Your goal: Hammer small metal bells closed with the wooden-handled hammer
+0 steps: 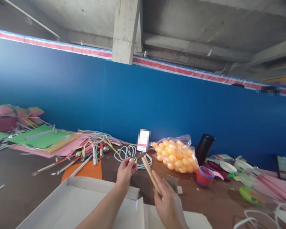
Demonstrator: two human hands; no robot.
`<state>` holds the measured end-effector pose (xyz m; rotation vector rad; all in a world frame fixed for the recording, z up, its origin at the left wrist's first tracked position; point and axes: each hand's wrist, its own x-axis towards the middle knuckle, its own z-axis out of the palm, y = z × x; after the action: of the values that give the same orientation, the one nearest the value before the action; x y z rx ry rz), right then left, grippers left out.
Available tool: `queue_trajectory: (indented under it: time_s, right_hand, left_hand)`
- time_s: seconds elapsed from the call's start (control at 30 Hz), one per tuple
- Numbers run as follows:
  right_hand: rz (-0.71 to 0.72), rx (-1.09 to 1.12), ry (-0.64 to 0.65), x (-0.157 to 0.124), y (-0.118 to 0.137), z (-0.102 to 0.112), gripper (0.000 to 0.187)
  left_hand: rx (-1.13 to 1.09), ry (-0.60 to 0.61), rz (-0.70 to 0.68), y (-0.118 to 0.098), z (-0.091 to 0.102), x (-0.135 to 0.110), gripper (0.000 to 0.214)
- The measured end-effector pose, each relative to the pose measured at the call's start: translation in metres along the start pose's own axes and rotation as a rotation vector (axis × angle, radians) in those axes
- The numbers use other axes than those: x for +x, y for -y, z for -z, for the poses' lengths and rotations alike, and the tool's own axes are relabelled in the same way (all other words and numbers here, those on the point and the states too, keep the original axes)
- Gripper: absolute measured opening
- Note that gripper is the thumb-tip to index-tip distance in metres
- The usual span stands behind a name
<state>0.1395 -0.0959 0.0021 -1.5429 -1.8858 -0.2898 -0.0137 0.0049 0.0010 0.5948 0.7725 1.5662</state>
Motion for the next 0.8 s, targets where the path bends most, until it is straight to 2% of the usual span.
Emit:
queue_trajectory:
  time_s: [0.1,0.27,0.47,0.8]
  right_hand:
    - [-0.01,0.013,-0.01,0.0,0.001,0.001,0.059]
    - [-0.058,0.005,0.056,0.001,0.005,0.005,0.063]
    - [-0.085,0.06,0.007,0.005,0.012,0.013,0.056]
    - [-0.065,0.009,0.014,0.003,0.012,0.013,0.056]
  left_hand:
    - [0.021,0.017,-0.005,-0.001,0.0,-0.001,0.025]
    - [0.039,0.001,0.003,-0.002,0.0,-0.003,0.026]
    - [0.06,0.073,-0.042,-0.002,0.002,-0.003,0.026]
    - [0.076,0.026,-0.014,-0.006,0.0,-0.004,0.021]
